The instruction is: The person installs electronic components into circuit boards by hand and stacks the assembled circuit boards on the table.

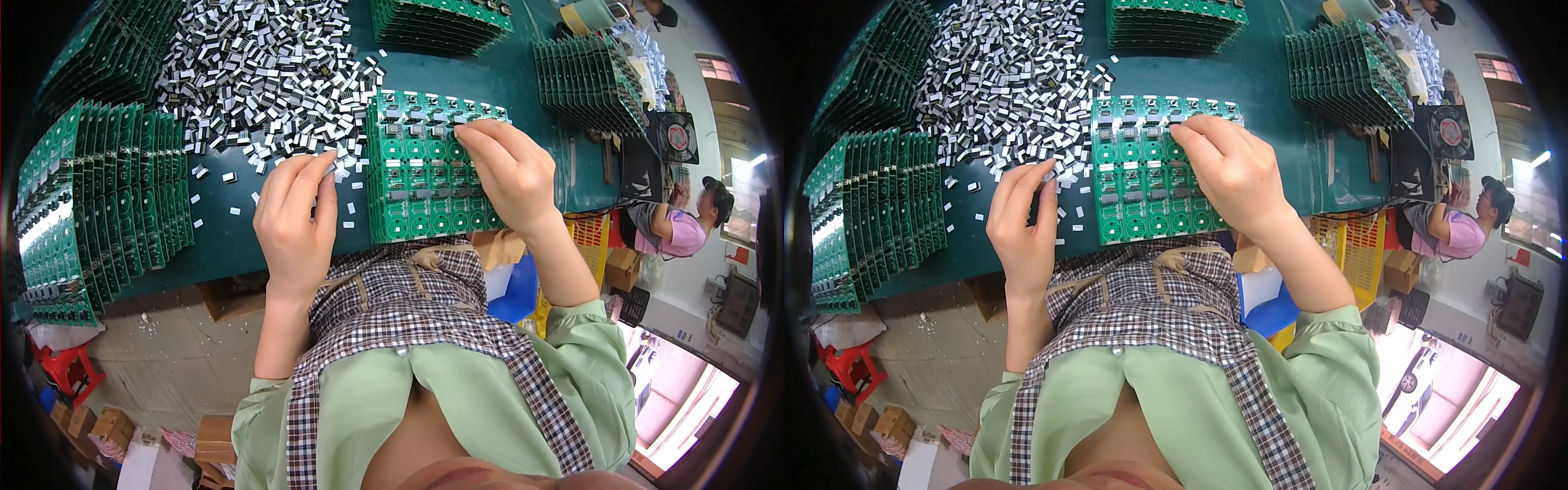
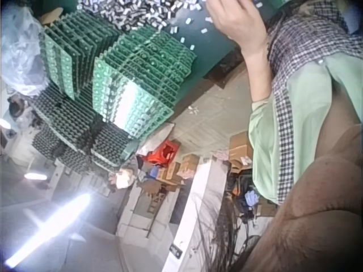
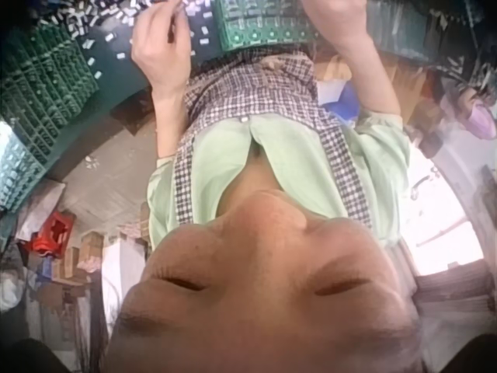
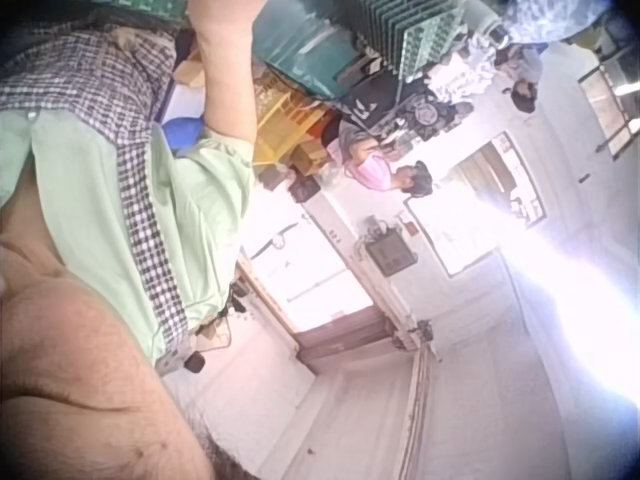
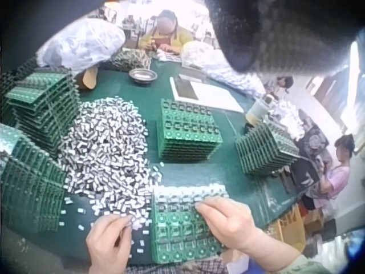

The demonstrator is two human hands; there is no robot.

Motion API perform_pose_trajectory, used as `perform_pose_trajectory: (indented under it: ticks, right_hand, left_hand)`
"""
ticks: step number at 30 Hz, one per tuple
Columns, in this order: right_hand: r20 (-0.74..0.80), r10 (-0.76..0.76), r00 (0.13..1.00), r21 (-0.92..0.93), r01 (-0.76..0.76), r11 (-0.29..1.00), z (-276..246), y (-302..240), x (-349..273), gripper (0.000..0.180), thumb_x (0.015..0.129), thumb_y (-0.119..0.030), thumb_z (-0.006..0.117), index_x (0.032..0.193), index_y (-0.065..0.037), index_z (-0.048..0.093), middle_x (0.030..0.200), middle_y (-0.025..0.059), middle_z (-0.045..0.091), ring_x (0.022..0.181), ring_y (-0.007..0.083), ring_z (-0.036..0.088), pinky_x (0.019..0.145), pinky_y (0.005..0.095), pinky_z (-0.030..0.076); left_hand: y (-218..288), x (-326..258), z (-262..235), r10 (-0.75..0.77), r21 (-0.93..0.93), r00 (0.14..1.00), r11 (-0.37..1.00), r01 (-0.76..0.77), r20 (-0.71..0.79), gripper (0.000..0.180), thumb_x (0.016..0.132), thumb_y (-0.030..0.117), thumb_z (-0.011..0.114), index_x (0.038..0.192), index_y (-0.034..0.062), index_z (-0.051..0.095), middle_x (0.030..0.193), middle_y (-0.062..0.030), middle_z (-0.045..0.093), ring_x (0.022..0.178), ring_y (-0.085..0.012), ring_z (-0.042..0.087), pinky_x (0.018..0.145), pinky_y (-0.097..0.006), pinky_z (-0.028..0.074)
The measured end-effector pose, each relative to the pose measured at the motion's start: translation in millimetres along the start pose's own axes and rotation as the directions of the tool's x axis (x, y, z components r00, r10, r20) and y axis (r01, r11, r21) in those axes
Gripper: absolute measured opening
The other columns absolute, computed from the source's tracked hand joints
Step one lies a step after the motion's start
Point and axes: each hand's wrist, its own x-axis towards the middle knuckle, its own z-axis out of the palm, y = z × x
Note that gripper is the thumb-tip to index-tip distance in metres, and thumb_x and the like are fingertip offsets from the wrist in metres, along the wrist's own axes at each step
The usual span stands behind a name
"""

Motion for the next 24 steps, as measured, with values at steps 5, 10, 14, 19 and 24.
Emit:
perform_pose_trajectory:
  ticks: [5,10,14,19,24]
  right_hand:
    - [-0.013,-0.004,1.000,-0.021,0.004,1.000,1.7,3.7,-3.6,0.021,0.068,0.002,0.064,0.088,-0.002,0.066,0.085,0.0079,0.065,0.072,0.0229,0.065,0.062,0.0296,0.052]
    - [-0.038,-0.023,0.999,-0.010,0.022,1.000,4.1,5.8,-4.8,0.024,0.066,0.001,0.062,0.090,-0.002,0.065,0.086,0.0070,0.064,0.072,0.0221,0.064,0.061,0.0299,0.052]
    - [-0.039,-0.002,0.999,0.011,0.003,1.000,4.4,4.3,-4.3,0.022,0.067,0.002,0.063,0.089,-0.003,0.065,0.086,0.0067,0.064,0.072,0.0222,0.064,0.061,0.0301,0.052]
    - [-0.032,0.053,0.998,0.028,-0.052,0.998,4.0,3.9,-5.1,0.019,0.069,0.001,0.065,0.087,-0.005,0.066,0.084,0.0064,0.065,0.072,0.0229,0.064,0.061,0.0304,0.052]
    - [-0.042,0.071,0.997,0.046,-0.069,0.997,2.7,3.6,-0.4,0.014,0.072,0.000,0.070,0.085,-0.005,0.068,0.083,0.0064,0.066,0.069,0.0210,0.065,0.060,0.0271,0.052]
  left_hand:
    - [0.7,0.5,0.5,0.012,-0.014,1.000,1.000,-0.012,-0.011,0.021,0.076,-0.004,0.064,0.096,0.0015,0.065,0.089,-0.0102,0.061,0.079,-0.0255,0.059,0.070,-0.034,0.048]
    - [1.3,-1.2,0.0,0.012,-0.018,1.000,1.000,-0.012,-0.012,0.020,0.077,-0.003,0.064,0.096,0.0019,0.065,0.089,-0.0104,0.061,0.079,-0.0253,0.060,0.070,-0.034,0.048]
    - [0.8,-3.4,0.1,0.004,-0.018,1.000,1.000,-0.004,-0.002,0.020,0.077,-0.003,0.064,0.097,0.0020,0.066,0.089,-0.0105,0.062,0.079,-0.0253,0.060,0.070,-0.034,0.048]
    - [0.6,-4.6,0.6,0.012,-0.016,1.000,1.000,-0.012,-0.002,0.020,0.077,-0.002,0.064,0.097,0.0022,0.065,0.089,-0.0104,0.062,0.079,-0.0253,0.060,0.070,-0.034,0.048]
    - [1.2,-2.4,-0.1,-0.005,-0.021,1.000,1.000,0.006,0.013,0.019,0.078,-0.002,0.064,0.096,0.0024,0.065,0.090,-0.0104,0.062,0.079,-0.0253,0.060,0.070,-0.034,0.048]
